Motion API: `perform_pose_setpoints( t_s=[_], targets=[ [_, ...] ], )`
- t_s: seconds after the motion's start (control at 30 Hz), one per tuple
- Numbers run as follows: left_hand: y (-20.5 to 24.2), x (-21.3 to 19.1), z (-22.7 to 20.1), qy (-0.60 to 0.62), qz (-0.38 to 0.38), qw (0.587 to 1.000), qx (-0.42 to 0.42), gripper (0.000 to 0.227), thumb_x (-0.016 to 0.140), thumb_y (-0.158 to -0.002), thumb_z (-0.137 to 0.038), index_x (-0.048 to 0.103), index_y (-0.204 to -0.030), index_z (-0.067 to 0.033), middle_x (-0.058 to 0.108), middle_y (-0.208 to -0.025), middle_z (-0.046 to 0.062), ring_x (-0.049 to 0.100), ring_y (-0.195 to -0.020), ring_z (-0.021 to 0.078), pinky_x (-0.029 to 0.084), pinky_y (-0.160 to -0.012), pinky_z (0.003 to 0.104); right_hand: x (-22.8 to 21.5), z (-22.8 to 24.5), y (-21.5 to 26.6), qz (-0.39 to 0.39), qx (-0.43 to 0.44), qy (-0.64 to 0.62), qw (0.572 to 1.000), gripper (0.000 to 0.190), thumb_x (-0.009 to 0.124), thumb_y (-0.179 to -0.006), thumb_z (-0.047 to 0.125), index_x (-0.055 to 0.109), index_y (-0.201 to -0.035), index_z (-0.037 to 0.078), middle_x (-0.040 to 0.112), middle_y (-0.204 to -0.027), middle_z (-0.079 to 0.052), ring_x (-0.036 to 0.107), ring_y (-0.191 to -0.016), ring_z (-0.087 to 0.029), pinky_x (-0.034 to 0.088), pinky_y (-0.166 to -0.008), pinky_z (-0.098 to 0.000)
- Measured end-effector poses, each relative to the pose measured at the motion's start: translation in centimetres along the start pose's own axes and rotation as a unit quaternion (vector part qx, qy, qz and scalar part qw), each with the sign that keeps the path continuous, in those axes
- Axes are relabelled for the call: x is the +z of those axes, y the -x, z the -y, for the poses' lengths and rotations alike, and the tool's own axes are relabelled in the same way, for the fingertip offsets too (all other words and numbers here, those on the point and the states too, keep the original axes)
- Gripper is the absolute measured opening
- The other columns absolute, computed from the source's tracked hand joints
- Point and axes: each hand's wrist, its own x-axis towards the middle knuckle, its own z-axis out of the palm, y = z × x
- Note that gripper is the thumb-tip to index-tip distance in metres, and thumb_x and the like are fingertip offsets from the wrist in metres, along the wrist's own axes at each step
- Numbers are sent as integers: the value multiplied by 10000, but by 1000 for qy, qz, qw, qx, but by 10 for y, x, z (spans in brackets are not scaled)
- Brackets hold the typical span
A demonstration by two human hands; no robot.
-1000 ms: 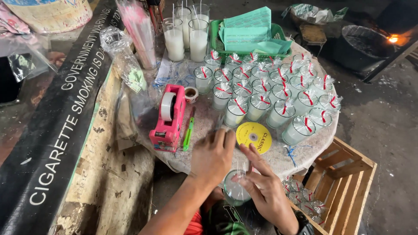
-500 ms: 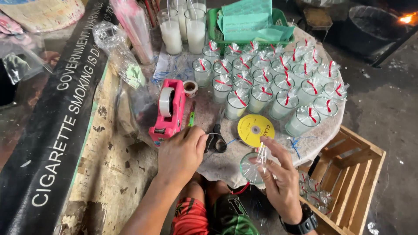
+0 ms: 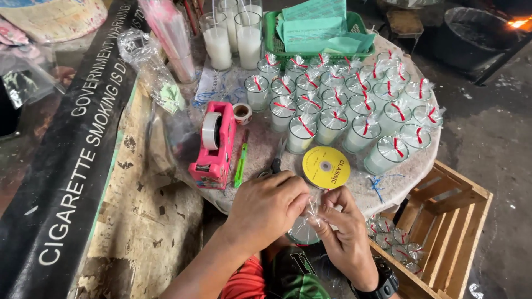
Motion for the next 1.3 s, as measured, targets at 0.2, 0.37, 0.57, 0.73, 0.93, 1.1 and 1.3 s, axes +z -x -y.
perform_pose_setpoints(
  t_s=[0.2,0.37,0.57,0.73,0.93,1.1,1.3],
  targets=[
    [8,14,16,118,29,988,-99,94,490,-815,-220,508,-746,-158,628,-610,15,596,-494,246,424,-455,378,-5,-14,5,-48,57,76,994,310,381,-874,305,631,-899,125,413,-606,34,334,-485,-70,246,-438,-219],
    [11,15,11,245,11,962,-123,131,481,-836,-165,474,-720,-106,534,-564,7,494,-474,149,387,-475,281,-19,-15,-4,-82,88,56,991,345,406,-852,336,641,-891,87,663,-815,-22,553,-662,-105,402,-566,-219],
    [9,13,51,4,-115,982,-147,146,460,-853,-200,482,-718,-150,531,-550,0,515,-448,155,370,-400,290,-27,-31,2,-63,63,84,992,307,415,-860,312,627,-930,102,591,-764,2,359,-477,-56,264,-424,-191],
    [21,8,84,-185,-163,946,-211,102,527,-821,-235,497,-757,-162,567,-632,24,522,-470,287,373,-399,391,-28,-33,3,-82,71,86,990,253,431,-869,214,626,-902,57,656,-896,-41,573,-700,-107,400,-563,-209],
    [10,12,43,-57,-86,994,-36,135,554,-801,-69,524,-688,-137,586,-620,6,520,-445,81,369,-326,208,-8,-28,2,-26,12,110,993,274,439,-849,281,639,-929,111,442,-675,11,394,-628,-103,319,-509,-207],
    [-5,5,10,-56,35,998,5,141,552,-846,-214,507,-743,-130,539,-634,-15,553,-454,142,448,-383,301,-4,-3,-14,3,-19,63,998,276,448,-837,263,614,-736,67,385,-1279,-197,418,-1153,-291,371,-824,-362],
    [-8,1,-1,-68,34,996,37,118,588,-814,-212,517,-751,-143,516,-634,-21,547,-478,171,411,-377,324,-4,-4,-11,7,-8,32,999,201,480,-833,186,569,-842,7,496,-947,-137,524,-844,-223,427,-664,-306]
  ],
)
